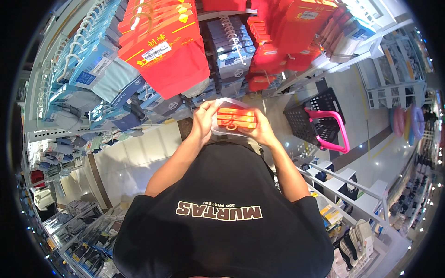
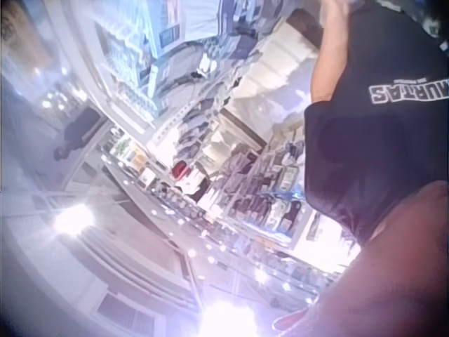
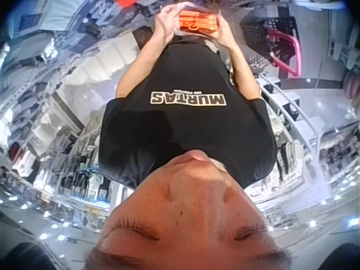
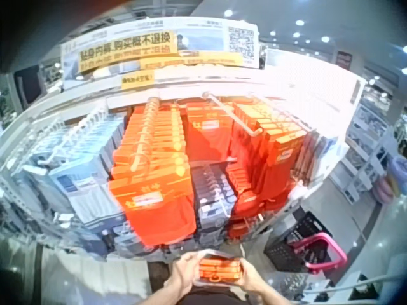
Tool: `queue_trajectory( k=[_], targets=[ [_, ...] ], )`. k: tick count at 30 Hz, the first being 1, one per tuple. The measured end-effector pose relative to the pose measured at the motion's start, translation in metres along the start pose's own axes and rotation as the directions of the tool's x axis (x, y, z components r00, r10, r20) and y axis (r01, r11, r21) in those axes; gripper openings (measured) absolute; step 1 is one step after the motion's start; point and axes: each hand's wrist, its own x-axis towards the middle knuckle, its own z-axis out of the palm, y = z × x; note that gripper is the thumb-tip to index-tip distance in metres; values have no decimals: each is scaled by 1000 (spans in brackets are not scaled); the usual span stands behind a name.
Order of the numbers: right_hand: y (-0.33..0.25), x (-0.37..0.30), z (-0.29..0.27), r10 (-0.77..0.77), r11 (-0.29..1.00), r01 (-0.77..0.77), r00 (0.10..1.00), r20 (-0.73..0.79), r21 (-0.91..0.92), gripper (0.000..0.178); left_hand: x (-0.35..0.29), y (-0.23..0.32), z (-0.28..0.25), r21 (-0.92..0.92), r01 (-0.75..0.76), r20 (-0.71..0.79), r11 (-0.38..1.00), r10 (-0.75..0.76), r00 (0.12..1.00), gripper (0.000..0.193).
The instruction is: The person shops in a clothing store, taking packaged socks and underwear from display racks and shelves and placing them into a plastic bag inside a shopping basket.
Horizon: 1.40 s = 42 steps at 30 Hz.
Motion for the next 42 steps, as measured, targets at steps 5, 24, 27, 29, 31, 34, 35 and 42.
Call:
queue_trajectory(
  k=[5,24,27,29,31,34,35,42],
  targets=[
    [5,6,21,-244,850,204,969,-20,-485,50,-18,-10,11,234,-72,98,970,50,994,20],
    [-172,165,-40,-428,904,422,888,-166,-69,63,-25,-26,-17,224,-64,68,972,50,996,16],
    [-202,226,-26,-533,844,476,790,-302,-247,88,-22,-23,-27,262,-33,56,964,19,998,19],
    [-194,279,-38,-597,802,531,730,-333,-273,100,-21,-24,-29,333,-15,74,943,-11,997,20],
    [-197,309,-46,-591,806,502,701,-400,-313,94,-24,-27,-27,210,-46,46,977,37,998,26],
    [-212,330,-43,-494,865,468,728,-475,-182,76,-34,-21,-29,87,-37,17,996,36,999,23],
    [-217,334,-45,-480,871,466,731,-486,-159,72,-39,-14,-27,38,-16,6,999,16,1000,21],
    [-231,287,-35,-496,805,523,852,-165,279,55,-22,-38,-60,61,37,9,997,-37,999,19]
  ],
)
